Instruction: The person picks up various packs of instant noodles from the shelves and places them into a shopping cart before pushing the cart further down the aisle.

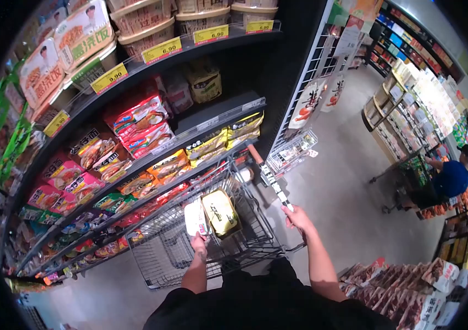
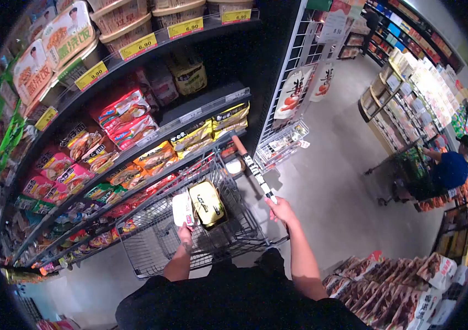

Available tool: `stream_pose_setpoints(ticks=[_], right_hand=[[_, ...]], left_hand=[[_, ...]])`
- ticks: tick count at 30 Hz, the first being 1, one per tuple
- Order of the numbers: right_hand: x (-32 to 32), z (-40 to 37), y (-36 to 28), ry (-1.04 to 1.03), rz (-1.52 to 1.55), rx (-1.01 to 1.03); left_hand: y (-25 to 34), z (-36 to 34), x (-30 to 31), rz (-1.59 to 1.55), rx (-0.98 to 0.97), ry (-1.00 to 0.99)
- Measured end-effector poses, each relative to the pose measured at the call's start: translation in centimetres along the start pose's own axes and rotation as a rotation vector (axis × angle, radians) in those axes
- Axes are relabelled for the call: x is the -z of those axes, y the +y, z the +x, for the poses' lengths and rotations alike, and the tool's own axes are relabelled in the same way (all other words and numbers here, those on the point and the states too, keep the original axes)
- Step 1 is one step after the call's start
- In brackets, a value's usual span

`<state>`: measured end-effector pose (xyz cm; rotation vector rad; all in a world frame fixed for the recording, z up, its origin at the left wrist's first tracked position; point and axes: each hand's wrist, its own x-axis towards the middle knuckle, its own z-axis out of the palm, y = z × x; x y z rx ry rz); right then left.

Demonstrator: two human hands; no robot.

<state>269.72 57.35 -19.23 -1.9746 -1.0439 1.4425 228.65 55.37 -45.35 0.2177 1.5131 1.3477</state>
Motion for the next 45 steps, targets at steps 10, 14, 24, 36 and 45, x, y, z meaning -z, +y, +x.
stream_pose_setpoints(ticks=[10, 14, 24, 36, 45], right_hand=[[2.8, 3.7, 3.2, -0.126, 0.064, 0.342], [5.0, 3.6, 2.4, -0.211, 0.086, 0.301], [9.2, 7.2, 4.5, -0.195, 0.054, 0.340], [15.8, 3.9, 2.5, 0.415, -0.434, 0.904], [8.4, 5.0, -7.4, -0.577, 0.036, 0.523]], left_hand=[[6.3, -13.1, -2.5, 0.622, -0.342, 0.299], [7.5, -21.0, -4.6, 0.622, -0.379, 0.375], [11.0, -34.2, -11.4, 0.316, -0.219, 0.236], [20.8, -37.6, -21.9, 0.412, -0.334, -0.136], [25.0, -33.9, -25.3, 0.418, -0.289, -0.454]])
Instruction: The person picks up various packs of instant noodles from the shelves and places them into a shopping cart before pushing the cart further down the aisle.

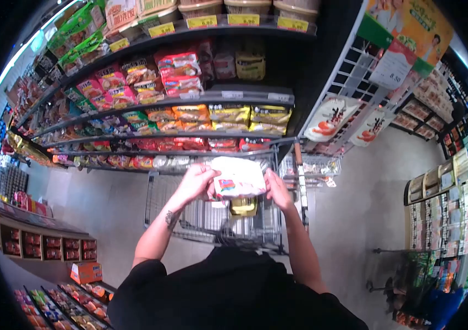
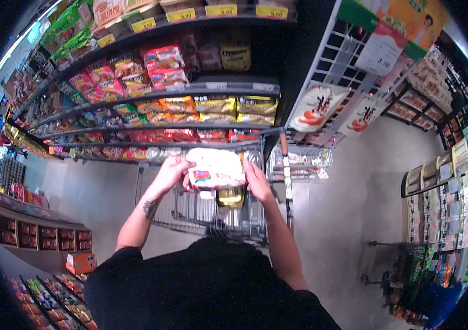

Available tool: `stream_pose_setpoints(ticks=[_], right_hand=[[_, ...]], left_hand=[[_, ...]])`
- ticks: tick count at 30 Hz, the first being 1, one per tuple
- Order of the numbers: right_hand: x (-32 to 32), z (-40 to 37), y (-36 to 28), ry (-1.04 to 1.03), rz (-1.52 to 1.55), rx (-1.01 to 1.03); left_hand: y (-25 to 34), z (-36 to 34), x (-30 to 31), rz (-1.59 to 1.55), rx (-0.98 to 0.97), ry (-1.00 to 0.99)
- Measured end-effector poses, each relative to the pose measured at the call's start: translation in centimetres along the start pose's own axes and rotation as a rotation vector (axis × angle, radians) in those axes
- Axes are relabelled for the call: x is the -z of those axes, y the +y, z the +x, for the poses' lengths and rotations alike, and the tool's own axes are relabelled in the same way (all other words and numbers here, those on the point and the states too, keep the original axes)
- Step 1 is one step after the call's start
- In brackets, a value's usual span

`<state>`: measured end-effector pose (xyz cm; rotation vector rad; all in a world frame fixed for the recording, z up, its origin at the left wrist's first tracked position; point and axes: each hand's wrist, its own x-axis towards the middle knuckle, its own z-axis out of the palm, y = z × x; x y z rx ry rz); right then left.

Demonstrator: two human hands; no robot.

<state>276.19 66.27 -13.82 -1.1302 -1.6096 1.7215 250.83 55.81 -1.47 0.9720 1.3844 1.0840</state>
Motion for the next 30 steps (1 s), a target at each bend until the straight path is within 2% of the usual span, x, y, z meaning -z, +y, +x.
stream_pose_setpoints(ticks=[2, 4, 5, 8, 9, 12, 14, 15, 17, 18, 22, 24, 25, 28, 30], right_hand=[[-0.2, 1.3, -2.9, -0.055, 0.040, -0.084], [0.2, 2.9, -5.1, -0.164, 0.038, 0.050], [-0.1, 3.8, -6.1, -0.139, 0.130, 0.071], [-0.3, 7.8, -9.7, -0.030, 0.129, 0.074], [-0.1, 9.7, -10.7, -0.015, 0.142, 0.102], [0.5, 15.9, -14.9, 0.122, 0.101, 0.201], [0.8, 19.9, -17.6, 0.168, 0.151, 0.283], [2.3, 23.6, -16.7, 0.178, 0.104, 0.355], [2.4, 26.9, -19.1, 0.133, 0.129, 0.386], [3.1, 28.7, -19.5, 0.094, 0.120, 0.385], [4.6, 35.0, -18.7, 0.083, 0.126, 0.409], [6.7, 38.9, -16.1, 0.110, 0.057, 0.296], [6.3, 39.5, -15.8, 0.185, 0.040, 0.221], [5.5, 40.8, -14.3, 0.233, 0.108, 0.103], [6.4, 42.2, -13.1, 0.252, 0.148, 0.057]], left_hand=[[0.9, 1.8, 0.9, -0.026, -0.052, -0.059], [1.9, 4.0, 2.3, -0.069, -0.041, -0.087], [2.2, 5.5, 3.2, -0.093, -0.092, -0.074], [3.2, 11.2, 6.5, -0.158, -0.224, -0.058], [4.0, 13.1, 7.4, -0.063, -0.244, 0.016], [4.5, 21.4, 10.7, 0.086, -0.400, 0.061], [6.2, 25.3, 11.7, 0.201, -0.575, 0.131], [7.3, 26.5, 12.1, 0.320, -0.579, 0.192], [8.4, 28.3, 11.8, 0.330, -0.597, 0.343], [9.0, 29.1, 11.9, 0.395, -0.585, 0.429], [8.9, 31.8, 12.4, 0.594, -0.613, 0.571], [7.7, 33.3, 12.7, 0.704, -0.628, 0.599], [7.2, 33.7, 12.8, 0.700, -0.613, 0.594], [5.2, 34.2, 13.4, 0.645, -0.617, 0.526], [4.5, 33.1, 13.2, 0.519, -0.716, 0.540]])
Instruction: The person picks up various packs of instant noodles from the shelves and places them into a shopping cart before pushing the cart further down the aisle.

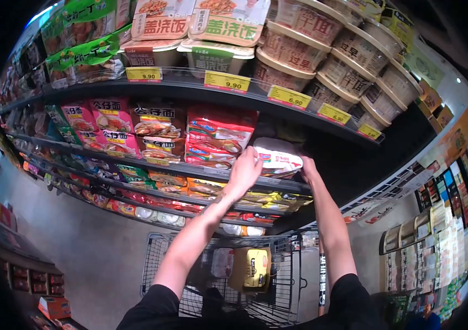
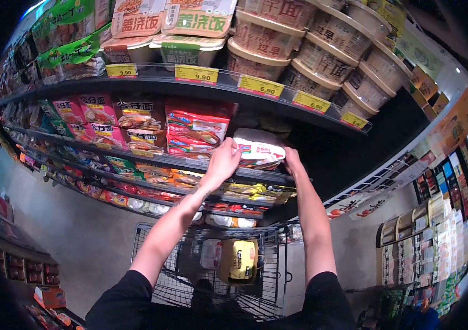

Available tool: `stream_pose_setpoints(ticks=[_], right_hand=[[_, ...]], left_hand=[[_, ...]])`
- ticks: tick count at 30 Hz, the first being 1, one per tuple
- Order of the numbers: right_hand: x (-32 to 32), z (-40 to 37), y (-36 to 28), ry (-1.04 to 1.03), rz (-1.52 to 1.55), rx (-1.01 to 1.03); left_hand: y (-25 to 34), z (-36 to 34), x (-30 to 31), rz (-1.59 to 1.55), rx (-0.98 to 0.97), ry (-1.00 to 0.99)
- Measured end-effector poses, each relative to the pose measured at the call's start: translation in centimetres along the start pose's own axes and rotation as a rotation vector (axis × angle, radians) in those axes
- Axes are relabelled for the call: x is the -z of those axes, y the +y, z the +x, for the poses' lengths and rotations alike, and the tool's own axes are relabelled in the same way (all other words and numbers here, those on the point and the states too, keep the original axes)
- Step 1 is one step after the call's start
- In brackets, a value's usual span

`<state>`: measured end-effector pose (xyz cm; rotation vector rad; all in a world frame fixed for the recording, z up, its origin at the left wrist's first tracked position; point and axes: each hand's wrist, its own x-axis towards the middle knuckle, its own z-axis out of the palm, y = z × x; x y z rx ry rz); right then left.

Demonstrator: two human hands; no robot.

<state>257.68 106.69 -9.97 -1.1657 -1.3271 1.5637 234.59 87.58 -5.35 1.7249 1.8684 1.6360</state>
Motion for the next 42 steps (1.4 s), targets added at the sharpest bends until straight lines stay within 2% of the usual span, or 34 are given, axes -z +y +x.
stream_pose_setpoints(ticks=[2, 3, 6, 7, 8, 9, 10, 11, 13, 14, 15, 16, 18, 19, 20, 21, 22, 23, 24, 25, 26, 27, 28, 29, 30, 32, 34, 35, 37, 38, 39, 40, 41, 42], right_hand=[[-0.3, 0.9, 0.2, 0.009, 0.102, -0.031], [-0.1, 0.6, -0.2, -0.049, 0.052, -0.057], [-2.3, 0.3, -0.4, 0.018, 0.070, -0.088], [-3.6, -0.2, -0.8, 0.030, 0.118, -0.091], [-4.6, 0.1, -0.3, 0.052, 0.156, -0.059], [-4.9, 0.4, 0.3, 0.038, 0.109, -0.068], [-5.3, 0.7, 0.7, 0.021, 0.062, -0.076], [-7.3, 0.5, 0.5, 0.137, 0.156, -0.005], [-7.5, -0.9, -1.0, 0.141, 0.144, -0.012], [-7.8, -1.2, -1.3, 0.136, 0.128, -0.014], [-4.2, 0.9, 0.0, -0.015, -0.076, -0.079], [-6.0, -1.7, -2.8, 0.261, -0.431, -0.036], [-8.0, -4.2, -4.2, 0.544, -0.769, 0.645], [-9.9, -6.3, -6.2, 0.462, -0.760, 0.528], [-11.6, -6.5, -6.5, 0.399, -0.786, 0.589], [-14.6, -8.8, -8.5, 0.286, -0.720, 0.588], [-16.2, -7.3, -7.6, 0.170, -0.680, 0.534], [-19.1, -8.8, -8.6, 0.142, -0.600, 0.717], [-20.5, -8.3, -8.6, 0.168, -0.763, 0.554], [-21.3, -7.3, -7.9, 0.194, -0.771, 0.643], [-21.5, -6.9, -7.9, 0.172, -0.748, 0.565], [-20.8, -7.9, -9.2, 0.019, -0.613, 0.400], [-19.6, -4.2, -6.2, -0.068, -0.419, 0.343], [-18.9, -6.2, -6.2, -0.169, -0.069, 0.319], [-17.9, -8.5, -6.2, -0.101, -0.061, 0.325], [-14.4, -13.7, -4.6, -0.139, -0.028, 0.421], [-10.1, -18.8, -0.3, -0.162, -0.203, 0.520], [-7.5, -21.4, 3.8, -0.095, -0.218, 0.419], [-4.5, -29.7, 8.7, 0.029, -0.197, 0.314], [-2.6, -34.5, 11.8, 0.146, -0.289, 0.164], [-1.2, -39.1, 14.4, 0.228, -0.224, 0.038], [0.0, -44.1, 16.5, 0.276, -0.316, -0.009], [0.8, -49.1, 18.0, 0.304, -0.310, -0.116], [1.6, -54.0, 19.9, 0.348, -0.250, -0.125]], left_hand=[[0.6, -2.0, 1.0, -0.154, 0.068, -0.050], [0.6, -3.4, 1.6, -0.207, 0.070, -0.052], [-0.6, -9.3, 3.0, -0.419, 0.185, -0.135], [-0.8, -11.8, 3.1, -0.286, 0.227, -0.080], [-2.1, -14.4, 3.0, -0.157, 0.122, -0.079], [-3.9, -17.6, 2.3, -0.299, 0.286, -0.156], [-3.7, -20.4, 2.4, -0.304, 0.411, -0.174], [-3.4, -23.4, 2.6, -0.306, 0.537, -0.191], [-5.2, -30.0, 1.6, -0.264, 0.597, -0.386], [-3.9, -31.9, 3.0, -0.232, 0.601, -0.424], [-2.2, -33.3, 4.8, -0.200, 0.605, -0.457], [-1.5, -34.9, 6.3, -0.215, 0.599, -0.516], [-1.9, -37.4, 8.5, -0.225, 0.588, -0.567], [-2.0, -38.6, 9.4, -0.161, 0.582, -0.597], [-2.0, -39.4, 9.9, -0.096, 0.576, -0.628], [-2.1, -39.6, 10.1, -0.089, 0.578, -0.634], [-2.5, -39.3, 10.3, -0.092, 0.500, -0.612], [-2.2, -38.1, 11.1, -0.093, 0.423, -0.593], [-1.9, -36.7, 11.3, -0.009, 0.501, -0.692], [-2.7, -36.4, 10.4, 0.101, 0.427, -0.673], [-1.4, -34.1, 10.7, 0.102, 0.486, -0.701], [-2.3, -33.9, 10.2, 0.069, 0.363, -0.615], [-1.4, -32.4, 10.5, -0.004, 0.408, -0.562], [-4.3, -33.5, 8.8, -0.019, 0.407, -0.556], [-5.3, -33.8, 7.8, -0.107, 0.432, -0.432], [-8.5, -35.3, 6.2, -0.101, 0.454, -0.390], [-14.3, -39.3, 3.5, 0.203, 0.764, -0.735], [-17.2, -42.1, 2.3, 0.199, 0.761, -0.743], [-21.8, -47.6, 0.0, -0.524, 1.302, -1.060], [-22.7, -49.7, -0.9, -0.535, 1.301, -1.077], [-22.9, -51.8, -2.0, -0.637, 1.551, -0.983], [-22.9, -53.4, -3.3, -0.733, 1.800, -0.873], [-22.6, -54.5, -4.5, -0.743, 1.810, -0.900], [-22.5, -55.3, -5.7, -0.705, 1.845, -0.780]])
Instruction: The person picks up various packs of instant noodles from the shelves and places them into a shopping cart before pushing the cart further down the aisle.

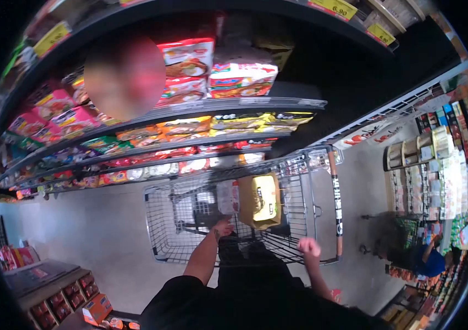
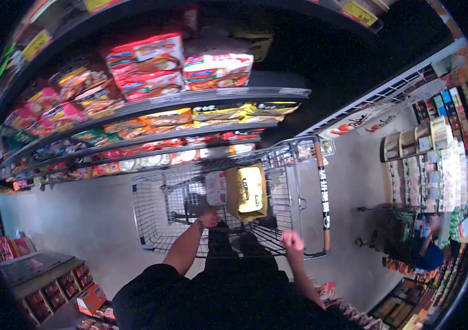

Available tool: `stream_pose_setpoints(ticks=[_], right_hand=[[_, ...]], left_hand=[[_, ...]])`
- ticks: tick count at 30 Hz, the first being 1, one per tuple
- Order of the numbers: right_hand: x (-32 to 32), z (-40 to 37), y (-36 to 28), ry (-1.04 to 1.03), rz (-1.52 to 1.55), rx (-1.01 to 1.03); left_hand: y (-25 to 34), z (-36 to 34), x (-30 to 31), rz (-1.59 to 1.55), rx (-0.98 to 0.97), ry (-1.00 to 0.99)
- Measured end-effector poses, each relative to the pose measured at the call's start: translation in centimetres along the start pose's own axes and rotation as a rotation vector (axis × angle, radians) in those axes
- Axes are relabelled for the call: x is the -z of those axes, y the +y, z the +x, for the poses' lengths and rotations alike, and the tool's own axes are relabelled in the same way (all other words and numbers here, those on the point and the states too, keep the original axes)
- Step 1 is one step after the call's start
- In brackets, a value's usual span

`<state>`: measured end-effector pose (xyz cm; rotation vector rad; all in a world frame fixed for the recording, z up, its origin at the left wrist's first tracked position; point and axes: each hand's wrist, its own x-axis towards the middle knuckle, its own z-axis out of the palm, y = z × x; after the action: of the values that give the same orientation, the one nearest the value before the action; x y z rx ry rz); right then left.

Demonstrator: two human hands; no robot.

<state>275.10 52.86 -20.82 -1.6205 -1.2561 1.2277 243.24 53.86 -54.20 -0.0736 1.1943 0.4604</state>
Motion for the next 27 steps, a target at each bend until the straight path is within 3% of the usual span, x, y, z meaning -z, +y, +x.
stream_pose_setpoints(ticks=[1, 2, 3, 4, 5, 6, 8, 12, 14, 15, 16, 18, 19, 20, 21, 22, 24, 25, 26, 27], right_hand=[[2.1, -4.8, 3.1, 0.058, -0.365, -0.081], [3.6, -9.0, 3.1, -0.061, -0.293, -0.266], [5.0, -12.6, 3.2, -0.111, -0.645, -0.339], [10.6, -18.2, 14.8, -0.284, -0.496, -0.290], [11.1, -18.2, 15.3, -0.260, -0.504, -0.292], [11.5, -18.1, 15.8, -0.229, -0.507, -0.323], [12.0, -18.0, 16.3, -0.182, -0.507, -0.377], [12.5, -18.0, 16.7, -0.117, -0.459, -0.476], [12.6, -18.0, 16.6, -0.096, -0.417, -0.519], [12.7, -18.0, 16.5, -0.091, -0.394, -0.538], [12.8, -18.1, 16.5, -0.088, -0.370, -0.554], [13.1, -18.3, 16.9, -0.081, -0.326, -0.581], [13.2, -18.4, 17.0, -0.072, -0.303, -0.595], [13.3, -18.3, 16.8, -0.059, -0.280, -0.606], [13.4, -18.2, 16.8, -0.040, -0.260, -0.615], [13.8, -18.2, 17.3, -0.016, -0.248, -0.620], [14.4, -18.1, 18.1, 0.040, -0.235, -0.601], [15.4, -17.1, 18.0, 0.079, 0.063, -0.680], [15.9, -17.0, 18.0, 0.092, 0.056, -0.684], [16.1, -15.7, 15.0, 0.112, 0.027, -0.725]], left_hand=[[0.7, 1.4, -0.8, -0.058, -0.036, 0.086], [1.0, 2.1, -1.5, -0.042, -0.033, 0.068], [1.4, 2.4, -2.1, -0.140, -0.141, 0.140], [1.8, 2.8, -2.8, -0.242, -0.250, 0.207], [1.5, 5.0, -2.3, -0.305, -0.268, 0.175], [2.8, 2.8, -4.3, -0.343, -0.265, 0.296], [1.3, 6.1, -3.2, -0.311, -0.358, 0.379], [-0.9, 8.5, -0.8, -0.180, -0.523, 0.370], [-1.9, 10.4, 1.0, -0.018, -0.690, 0.392], [-2.4, 10.6, 2.1, 0.129, -0.866, 0.374], [-1.4, 9.0, 2.2, 0.136, -0.883, 0.386], [0.2, 2.9, 0.4, 1.011, -0.712, 0.738], [0.4, 0.7, -0.7, 0.704, -0.643, 0.585], [-1.3, 9.6, 4.4, 0.428, -0.631, 0.403], [-1.5, 8.5, 1.9, 0.434, -0.654, 0.399], [0.3, 4.3, -1.4, -0.276, -0.204, 0.215], [2.0, 3.1, -3.8, -0.239, -0.186, 0.070], [1.6, 5.0, -3.4, -0.286, -0.212, -0.065], [1.0, 7.3, -3.1, -0.285, -0.201, -0.076], [2.1, 6.1, -5.2, -0.322, -0.223, 0.093]])
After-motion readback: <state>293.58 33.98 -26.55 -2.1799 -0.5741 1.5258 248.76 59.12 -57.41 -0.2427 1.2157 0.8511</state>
